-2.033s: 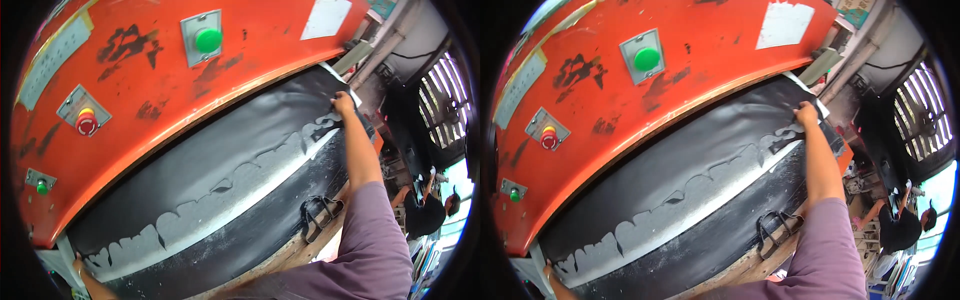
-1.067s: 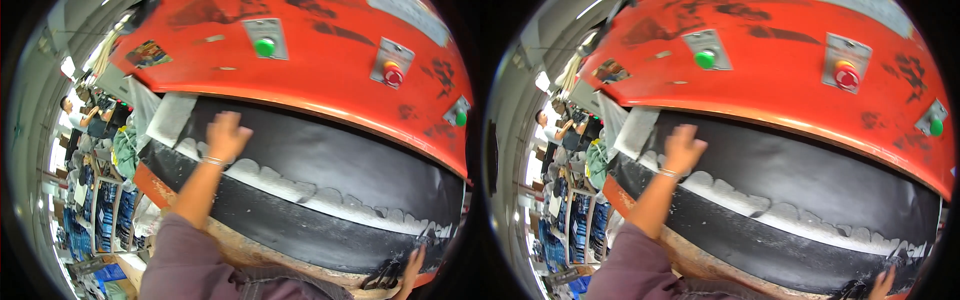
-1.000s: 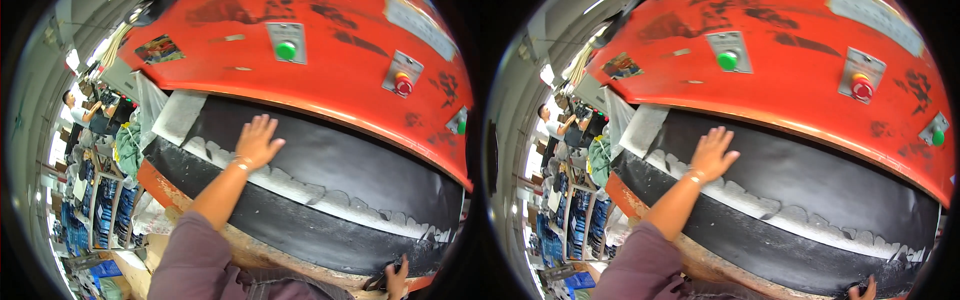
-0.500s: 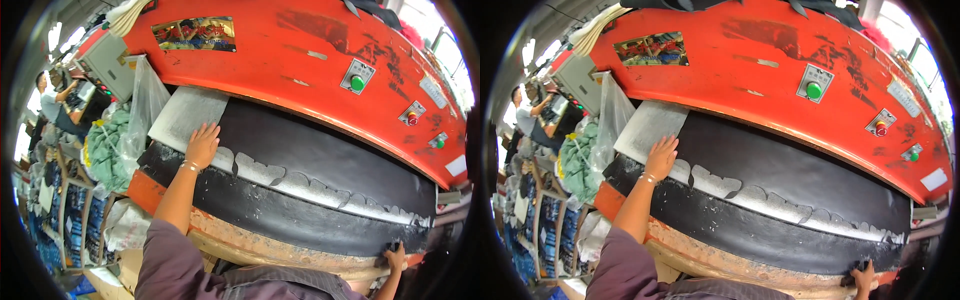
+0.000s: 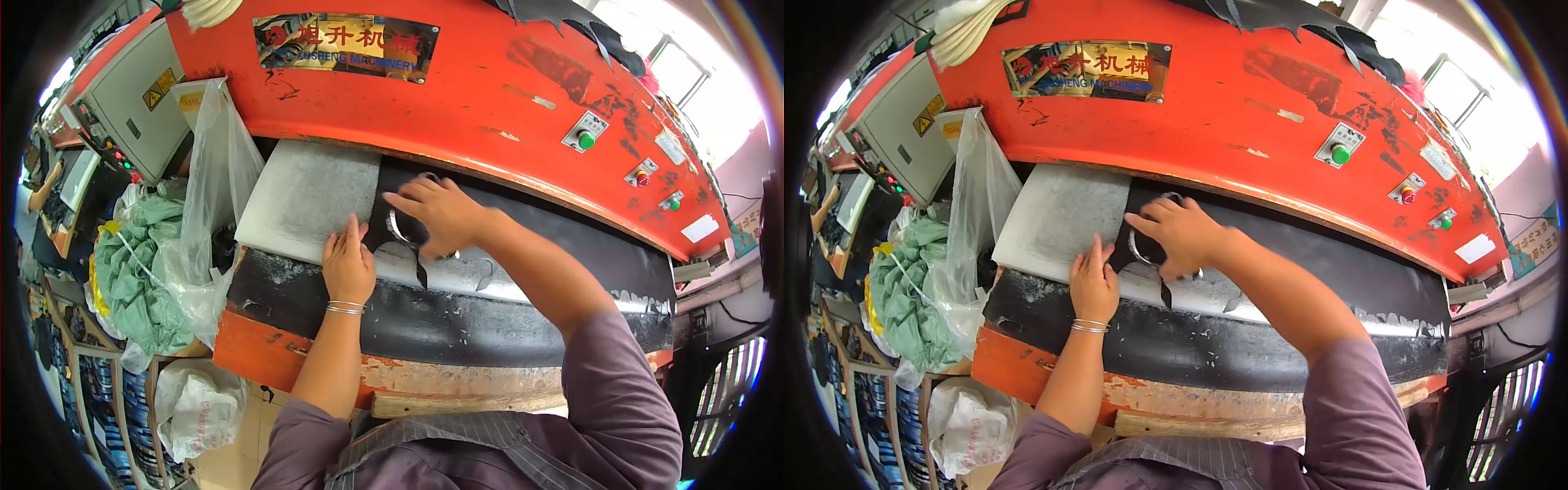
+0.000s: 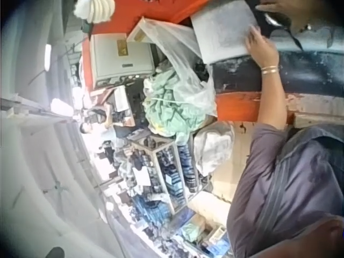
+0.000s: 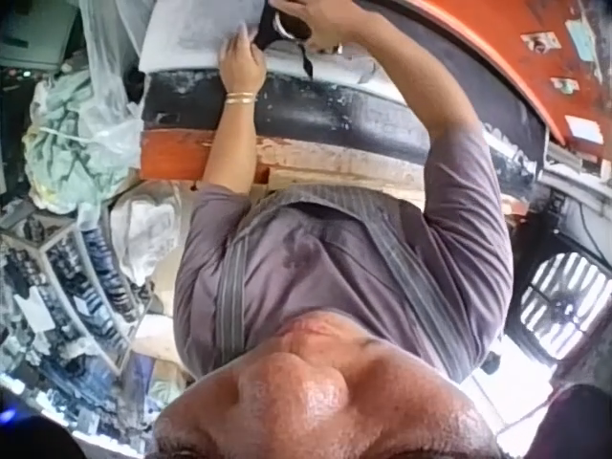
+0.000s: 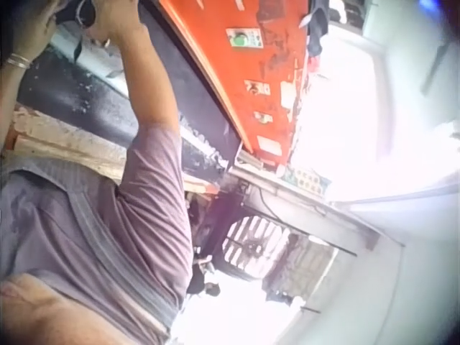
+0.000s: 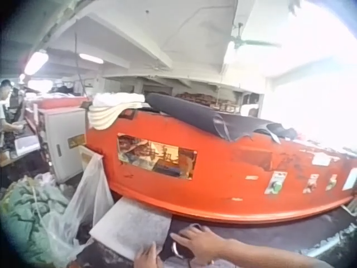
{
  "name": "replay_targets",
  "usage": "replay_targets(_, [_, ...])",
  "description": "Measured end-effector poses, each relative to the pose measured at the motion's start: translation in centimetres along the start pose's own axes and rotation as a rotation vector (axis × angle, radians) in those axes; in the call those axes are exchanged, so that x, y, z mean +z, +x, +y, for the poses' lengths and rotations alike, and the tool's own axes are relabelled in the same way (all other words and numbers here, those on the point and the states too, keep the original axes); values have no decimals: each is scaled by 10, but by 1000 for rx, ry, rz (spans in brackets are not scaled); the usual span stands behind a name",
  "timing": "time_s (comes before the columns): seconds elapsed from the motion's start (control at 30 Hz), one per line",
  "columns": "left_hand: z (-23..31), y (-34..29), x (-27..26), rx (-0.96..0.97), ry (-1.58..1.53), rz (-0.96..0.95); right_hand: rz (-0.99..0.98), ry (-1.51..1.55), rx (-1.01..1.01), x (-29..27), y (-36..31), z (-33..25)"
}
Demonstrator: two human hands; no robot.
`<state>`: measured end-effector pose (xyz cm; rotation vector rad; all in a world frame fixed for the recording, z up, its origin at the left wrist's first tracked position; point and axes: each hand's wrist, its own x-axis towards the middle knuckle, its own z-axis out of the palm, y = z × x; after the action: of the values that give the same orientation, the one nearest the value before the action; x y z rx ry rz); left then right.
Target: Use a die-cutting machine and scissors to cut shapes from a sheet of black leather.
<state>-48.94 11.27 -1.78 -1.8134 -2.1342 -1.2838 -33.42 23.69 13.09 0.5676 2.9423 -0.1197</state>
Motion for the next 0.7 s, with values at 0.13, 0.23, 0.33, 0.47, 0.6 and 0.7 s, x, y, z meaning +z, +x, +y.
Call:
replay_targets(0.13, [-8,0,-5,-43,-44,-22,-158,-44,-84,12,56,5])
replay_targets(0.23, [-10,-2,-4,-44,-41,-29,-193,-84,-16,22,64,3])
replay_targets(0.33, [-11,1,0,-34,-47,-9,-58,-27,281,24,63,2])
replay_targets(0.47, [-11,4,2,-40,-41,-15,8,105,813,31,72,13])
replay_targets(0.6, [-13,3,4,-70,-33,-21,143,323,890,49,45,5])
replay_targets(0.7, [-10,7,5,-72,-49,-25,327,490,681,78,-9,16])
